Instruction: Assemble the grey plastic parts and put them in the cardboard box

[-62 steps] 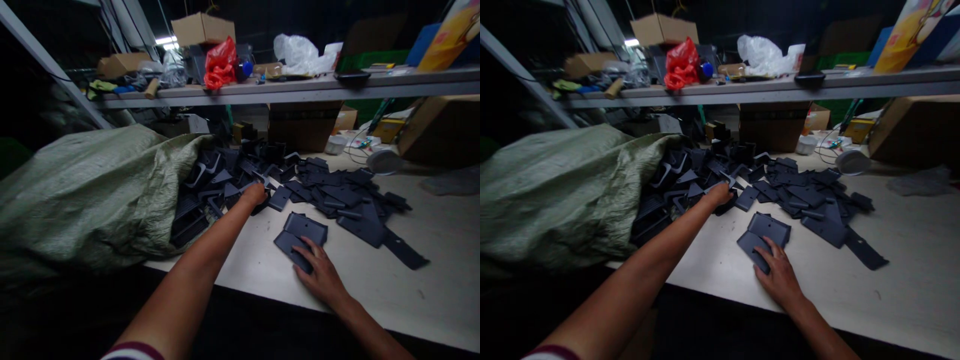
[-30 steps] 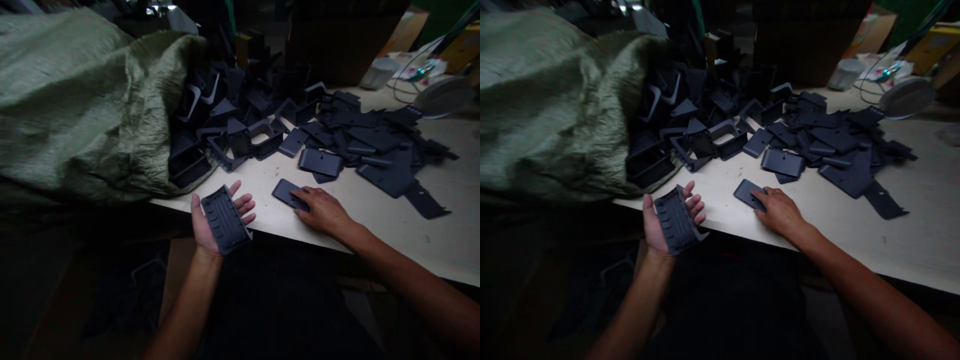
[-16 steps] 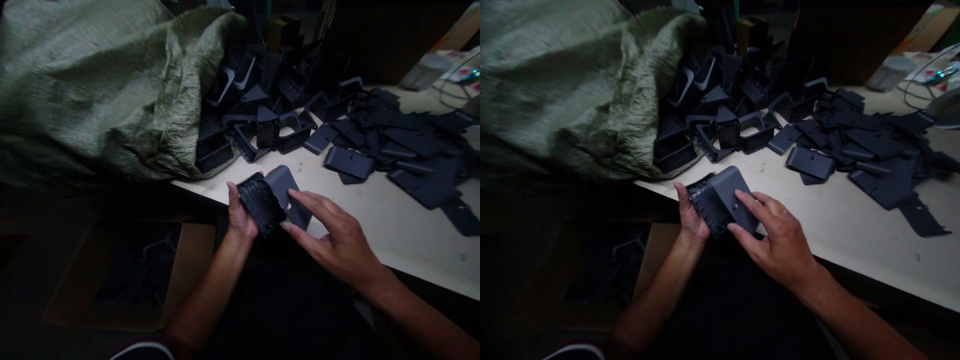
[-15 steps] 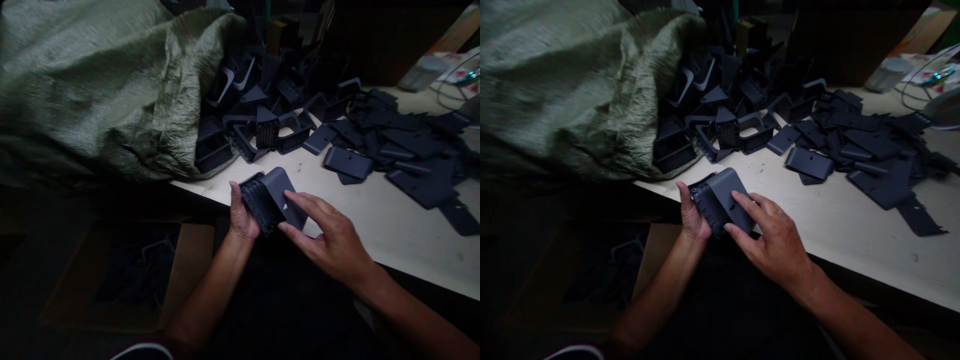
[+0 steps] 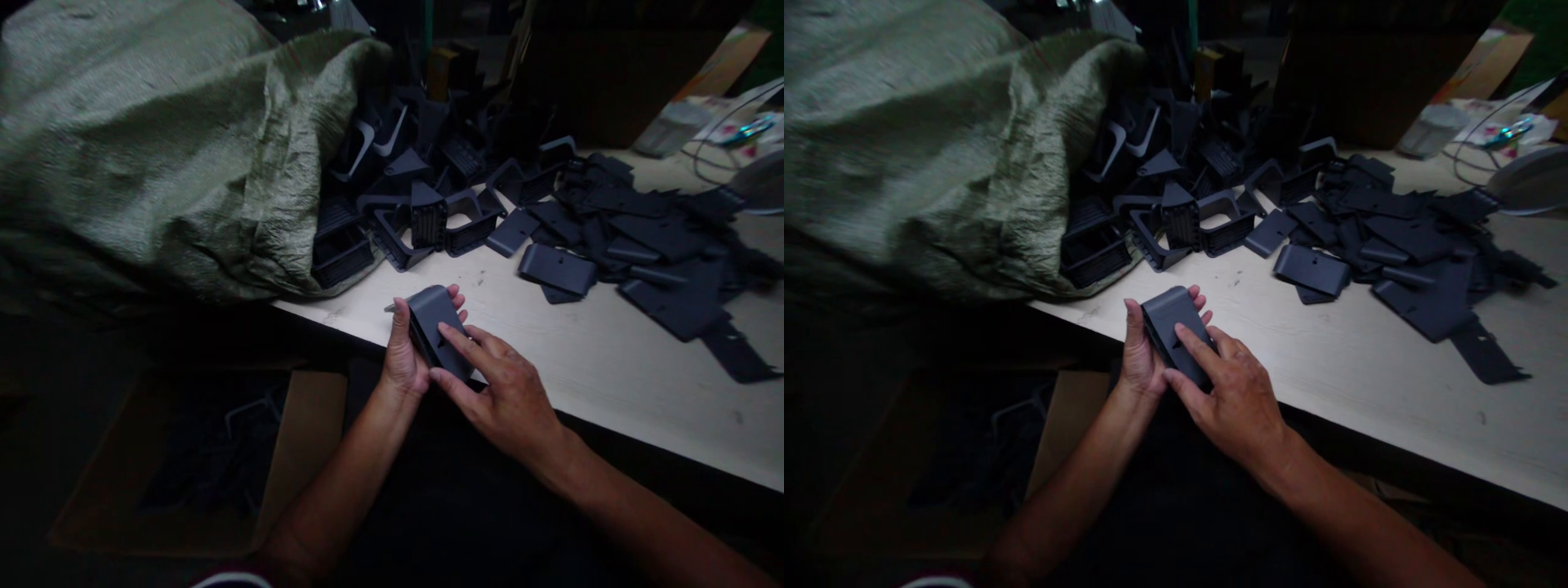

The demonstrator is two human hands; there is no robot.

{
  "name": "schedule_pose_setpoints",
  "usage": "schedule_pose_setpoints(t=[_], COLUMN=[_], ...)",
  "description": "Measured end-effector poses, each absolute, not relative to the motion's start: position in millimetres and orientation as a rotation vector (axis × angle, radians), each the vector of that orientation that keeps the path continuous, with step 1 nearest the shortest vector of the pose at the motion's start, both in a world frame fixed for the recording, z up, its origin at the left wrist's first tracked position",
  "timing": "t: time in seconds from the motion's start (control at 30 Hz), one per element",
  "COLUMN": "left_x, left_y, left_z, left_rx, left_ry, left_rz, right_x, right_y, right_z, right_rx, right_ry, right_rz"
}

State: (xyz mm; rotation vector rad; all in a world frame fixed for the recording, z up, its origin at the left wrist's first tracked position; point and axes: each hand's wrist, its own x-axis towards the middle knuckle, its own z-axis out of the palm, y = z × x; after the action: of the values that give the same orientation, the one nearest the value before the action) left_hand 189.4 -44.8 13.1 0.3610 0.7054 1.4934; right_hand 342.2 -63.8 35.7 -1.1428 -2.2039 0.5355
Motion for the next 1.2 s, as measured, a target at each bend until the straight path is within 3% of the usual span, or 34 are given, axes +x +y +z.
schedule_pose_setpoints(t=[0.2, 0.63, 0.9, 1.2], left_x=[192, 193, 193, 183], left_y=[-40, -38, -36, -32], left_z=[15, 10, 25, 23], left_rx=[0.322, 0.441, 0.602, 1.099], left_ry=[0.669, 0.75, 0.508, 0.614], left_rz=[1.497, 1.496, 1.464, 1.391], right_x=[348, 345, 347, 338], right_y=[-60, -61, -19, -2], right_z=[40, 33, 42, 37], right_rx=[-1.107, -1.126, -1.011, -0.779], right_ry=[-2.139, -2.247, -1.496, -1.325], right_rz=[0.65, 0.574, 1.433, 1.857])
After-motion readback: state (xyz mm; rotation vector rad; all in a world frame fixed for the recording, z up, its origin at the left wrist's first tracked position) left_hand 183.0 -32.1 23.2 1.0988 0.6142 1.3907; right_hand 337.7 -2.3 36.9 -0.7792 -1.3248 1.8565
